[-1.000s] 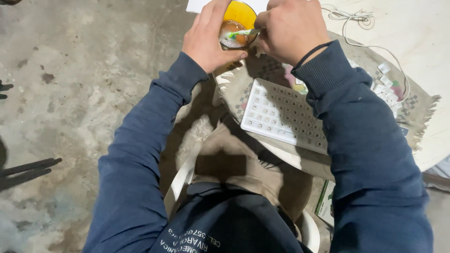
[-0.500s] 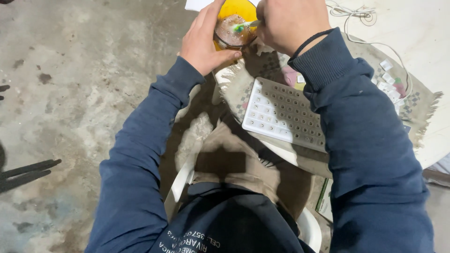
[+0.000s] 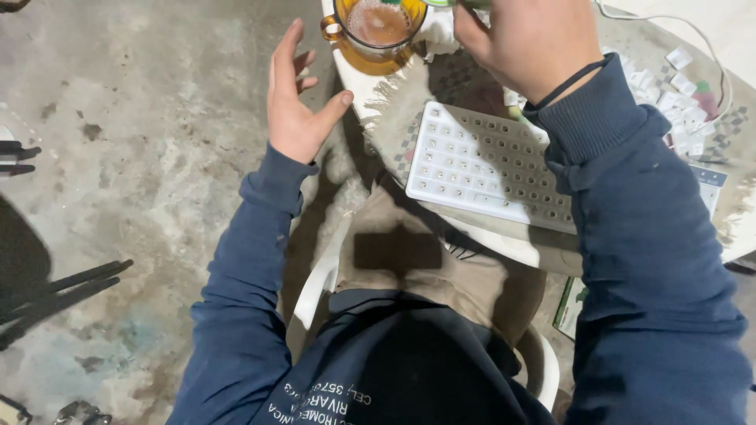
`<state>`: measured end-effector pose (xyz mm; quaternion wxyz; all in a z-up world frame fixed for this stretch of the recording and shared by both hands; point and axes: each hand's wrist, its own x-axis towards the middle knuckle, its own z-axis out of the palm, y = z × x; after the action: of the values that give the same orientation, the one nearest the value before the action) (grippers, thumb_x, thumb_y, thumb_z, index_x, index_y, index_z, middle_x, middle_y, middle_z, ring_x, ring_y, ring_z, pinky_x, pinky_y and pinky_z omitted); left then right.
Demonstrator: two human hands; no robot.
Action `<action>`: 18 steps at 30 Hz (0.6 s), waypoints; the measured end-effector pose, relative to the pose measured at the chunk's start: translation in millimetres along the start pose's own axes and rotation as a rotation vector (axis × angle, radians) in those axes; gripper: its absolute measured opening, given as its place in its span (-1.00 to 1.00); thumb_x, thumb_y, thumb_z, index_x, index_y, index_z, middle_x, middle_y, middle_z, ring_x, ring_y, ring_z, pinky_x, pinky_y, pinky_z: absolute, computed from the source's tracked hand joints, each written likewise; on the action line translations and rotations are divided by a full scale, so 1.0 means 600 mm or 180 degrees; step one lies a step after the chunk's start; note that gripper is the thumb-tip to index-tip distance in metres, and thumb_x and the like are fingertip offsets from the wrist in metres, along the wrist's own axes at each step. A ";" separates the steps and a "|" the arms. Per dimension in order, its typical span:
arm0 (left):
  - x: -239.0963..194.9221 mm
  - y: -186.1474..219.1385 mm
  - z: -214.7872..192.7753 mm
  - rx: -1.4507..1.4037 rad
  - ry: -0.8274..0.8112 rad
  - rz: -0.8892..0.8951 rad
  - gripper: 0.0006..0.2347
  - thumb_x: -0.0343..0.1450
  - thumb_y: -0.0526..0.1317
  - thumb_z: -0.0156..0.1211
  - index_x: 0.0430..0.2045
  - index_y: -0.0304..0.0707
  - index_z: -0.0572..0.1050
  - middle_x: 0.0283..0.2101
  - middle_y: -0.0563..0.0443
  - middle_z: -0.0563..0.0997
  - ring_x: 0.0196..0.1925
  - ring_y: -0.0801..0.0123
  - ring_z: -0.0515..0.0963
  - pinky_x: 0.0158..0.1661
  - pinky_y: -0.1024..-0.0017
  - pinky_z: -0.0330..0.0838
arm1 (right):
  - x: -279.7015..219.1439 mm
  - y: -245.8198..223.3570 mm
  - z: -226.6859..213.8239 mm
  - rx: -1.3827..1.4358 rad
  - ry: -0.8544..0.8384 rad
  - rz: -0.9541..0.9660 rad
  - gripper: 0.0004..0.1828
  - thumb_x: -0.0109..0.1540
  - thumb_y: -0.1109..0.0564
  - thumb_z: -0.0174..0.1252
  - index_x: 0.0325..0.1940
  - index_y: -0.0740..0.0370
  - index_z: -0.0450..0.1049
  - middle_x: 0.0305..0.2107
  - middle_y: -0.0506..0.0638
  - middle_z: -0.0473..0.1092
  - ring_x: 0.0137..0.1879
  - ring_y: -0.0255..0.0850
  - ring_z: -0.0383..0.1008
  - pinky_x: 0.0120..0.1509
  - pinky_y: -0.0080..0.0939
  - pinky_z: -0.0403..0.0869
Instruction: Cleaning a computer keyboard by scrubbing it with a toothbrush and a cleaning solution after removing the keycaps.
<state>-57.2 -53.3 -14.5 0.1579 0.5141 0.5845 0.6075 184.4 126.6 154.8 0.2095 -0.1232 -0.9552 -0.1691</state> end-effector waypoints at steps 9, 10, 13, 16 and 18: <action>-0.218 0.073 0.000 -0.0185 0.0057 -0.0492 -0.52 0.39 -0.43 0.33 0.24 -0.37 0.37 0.23 -0.18 0.49 0.12 0.24 0.62 0.09 0.37 0.53 | -0.022 -0.035 -0.030 0.0843 0.0629 0.0113 -0.91 0.39 0.19 0.23 -0.06 0.26 0.51 -0.28 0.03 0.49 -0.14 -0.03 0.50 -0.05 -0.07 0.44; -0.228 0.074 -0.005 -0.0175 0.0053 -0.0505 -0.52 0.39 -0.43 0.33 0.24 -0.37 0.37 0.23 -0.18 0.49 0.12 0.24 0.62 0.09 0.37 0.53 | -0.027 -0.033 -0.021 0.0858 0.0627 0.0119 -0.91 0.39 0.19 0.23 -0.06 0.26 0.51 -0.28 0.03 0.49 -0.14 -0.03 0.50 -0.05 -0.07 0.44; -0.243 0.081 -0.019 0.0001 0.0072 -0.0620 -0.59 0.37 -0.45 0.31 0.14 -0.39 0.44 0.15 -0.17 0.54 0.04 0.28 0.65 0.04 0.40 0.52 | -0.032 -0.028 0.001 0.0865 0.0434 0.0200 -0.92 0.40 0.21 0.23 -0.08 0.28 0.50 -0.33 0.05 0.47 -0.18 -0.01 0.48 -0.07 -0.06 0.43; -0.243 0.098 -0.024 0.0046 0.0100 -0.0641 -0.65 0.38 -0.44 0.29 0.08 -0.39 0.48 0.10 -0.16 0.57 0.00 0.31 0.65 0.03 0.41 0.52 | -0.033 -0.032 0.010 0.0825 0.0873 0.0226 -0.92 0.39 0.21 0.26 -0.05 0.25 0.57 -0.32 0.08 0.47 -0.25 0.02 0.47 -0.12 -0.03 0.41; -0.236 0.110 -0.023 0.0084 0.0019 -0.0543 -0.69 0.39 -0.44 0.30 0.03 -0.38 0.51 0.03 -0.15 0.60 -0.05 0.32 0.66 0.01 0.43 0.52 | -0.028 -0.035 0.019 0.0501 0.0737 0.0046 -0.89 0.41 0.15 0.28 -0.10 0.25 0.55 -0.37 0.09 0.46 -0.23 0.05 0.45 -0.13 -0.02 0.38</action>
<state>18.3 -190.6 -16.3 0.2005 0.4627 0.6346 0.5856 188.7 109.2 132.3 0.3286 -0.0930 -0.9340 -0.1052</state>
